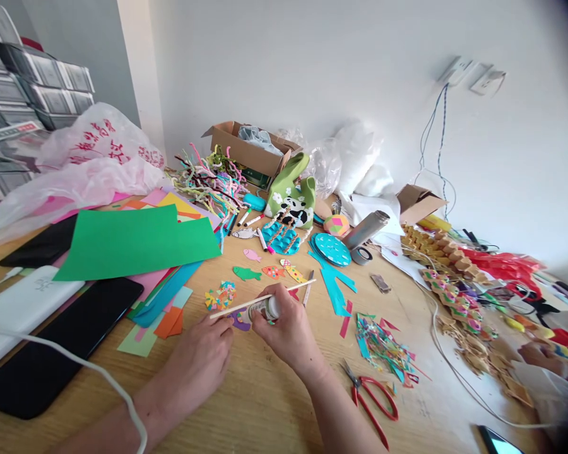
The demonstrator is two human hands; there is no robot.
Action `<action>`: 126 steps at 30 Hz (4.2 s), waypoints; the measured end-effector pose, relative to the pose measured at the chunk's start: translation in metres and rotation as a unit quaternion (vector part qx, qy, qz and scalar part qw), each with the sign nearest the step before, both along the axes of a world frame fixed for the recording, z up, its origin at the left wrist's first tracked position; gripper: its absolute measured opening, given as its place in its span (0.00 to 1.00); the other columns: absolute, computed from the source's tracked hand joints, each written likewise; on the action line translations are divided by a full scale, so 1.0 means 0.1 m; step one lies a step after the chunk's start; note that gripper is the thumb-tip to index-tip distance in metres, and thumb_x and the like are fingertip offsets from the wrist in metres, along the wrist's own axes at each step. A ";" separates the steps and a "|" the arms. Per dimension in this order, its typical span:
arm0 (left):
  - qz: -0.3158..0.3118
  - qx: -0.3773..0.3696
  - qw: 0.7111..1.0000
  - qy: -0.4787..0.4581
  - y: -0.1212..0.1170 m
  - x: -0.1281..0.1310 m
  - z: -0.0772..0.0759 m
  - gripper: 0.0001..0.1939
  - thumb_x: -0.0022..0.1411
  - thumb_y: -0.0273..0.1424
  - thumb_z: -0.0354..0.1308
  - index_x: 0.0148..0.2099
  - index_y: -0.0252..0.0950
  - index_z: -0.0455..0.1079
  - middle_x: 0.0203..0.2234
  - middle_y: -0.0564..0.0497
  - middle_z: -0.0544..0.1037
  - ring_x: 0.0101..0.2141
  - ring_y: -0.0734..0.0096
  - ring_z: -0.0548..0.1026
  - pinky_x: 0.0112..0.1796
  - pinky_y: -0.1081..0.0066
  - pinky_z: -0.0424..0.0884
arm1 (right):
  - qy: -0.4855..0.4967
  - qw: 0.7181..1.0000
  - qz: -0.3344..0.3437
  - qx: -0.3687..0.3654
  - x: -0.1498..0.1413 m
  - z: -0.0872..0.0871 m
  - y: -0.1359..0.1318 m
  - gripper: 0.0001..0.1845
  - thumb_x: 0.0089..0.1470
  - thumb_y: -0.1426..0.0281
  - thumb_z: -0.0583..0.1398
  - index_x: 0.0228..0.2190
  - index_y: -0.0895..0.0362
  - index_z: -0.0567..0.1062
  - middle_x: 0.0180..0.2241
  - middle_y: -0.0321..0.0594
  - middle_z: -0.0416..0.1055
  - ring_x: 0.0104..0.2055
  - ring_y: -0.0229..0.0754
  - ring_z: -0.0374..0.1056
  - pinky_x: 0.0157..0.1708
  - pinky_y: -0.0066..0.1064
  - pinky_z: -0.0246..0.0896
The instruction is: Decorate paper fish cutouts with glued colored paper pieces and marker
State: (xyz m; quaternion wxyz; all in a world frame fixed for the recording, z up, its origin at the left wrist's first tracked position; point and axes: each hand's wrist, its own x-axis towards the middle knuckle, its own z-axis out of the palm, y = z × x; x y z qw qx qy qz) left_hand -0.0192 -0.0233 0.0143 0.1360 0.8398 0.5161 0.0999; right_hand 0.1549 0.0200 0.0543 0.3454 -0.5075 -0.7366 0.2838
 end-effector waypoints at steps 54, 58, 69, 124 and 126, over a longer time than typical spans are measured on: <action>-0.009 0.087 0.979 0.187 -0.17 0.13 -0.13 0.24 0.62 0.19 0.48 0.58 0.32 0.70 0.53 0.36 0.74 0.54 0.51 0.72 0.52 0.53 0.70 | -0.082 0.996 0.021 0.037 -0.15 -0.01 0.02 0.06 0.49 0.68 0.56 0.32 0.54 0.65 0.23 0.34 0.66 0.24 0.39 0.63 0.25 0.25 0.53; -0.008 0.086 0.979 0.185 -0.16 0.14 -0.12 0.22 0.62 0.21 0.50 0.57 0.33 0.71 0.54 0.35 0.74 0.54 0.49 0.71 0.53 0.53 0.70 | -0.081 0.996 0.020 0.035 -0.15 -0.01 0.02 0.06 0.50 0.68 0.57 0.32 0.53 0.65 0.24 0.34 0.67 0.24 0.39 0.62 0.25 0.25 0.53; -0.004 0.086 0.979 0.184 -0.17 0.15 -0.13 0.22 0.62 0.21 0.50 0.58 0.33 0.70 0.52 0.36 0.75 0.52 0.51 0.72 0.51 0.53 0.71 | -0.086 0.996 0.011 0.018 -0.14 0.00 0.01 0.06 0.50 0.67 0.57 0.31 0.53 0.64 0.23 0.33 0.66 0.24 0.38 0.61 0.25 0.25 0.52; -0.011 0.102 0.979 0.174 -0.20 0.15 -0.16 0.29 0.61 0.18 0.49 0.63 0.38 0.66 0.53 0.35 0.74 0.52 0.50 0.72 0.48 0.53 0.70 | -0.090 0.983 -0.076 0.140 -0.08 -0.14 0.02 0.16 0.50 0.61 0.67 0.28 0.53 0.65 0.19 0.31 0.70 0.21 0.38 0.66 0.23 0.26 0.56; -0.009 0.090 0.981 0.170 -0.20 0.15 -0.15 0.29 0.62 0.18 0.48 0.63 0.38 0.65 0.53 0.35 0.74 0.52 0.51 0.72 0.49 0.53 0.70 | -0.088 0.985 -0.069 0.134 -0.09 -0.14 0.02 0.16 0.51 0.61 0.67 0.28 0.53 0.65 0.20 0.32 0.70 0.21 0.38 0.66 0.23 0.26 0.57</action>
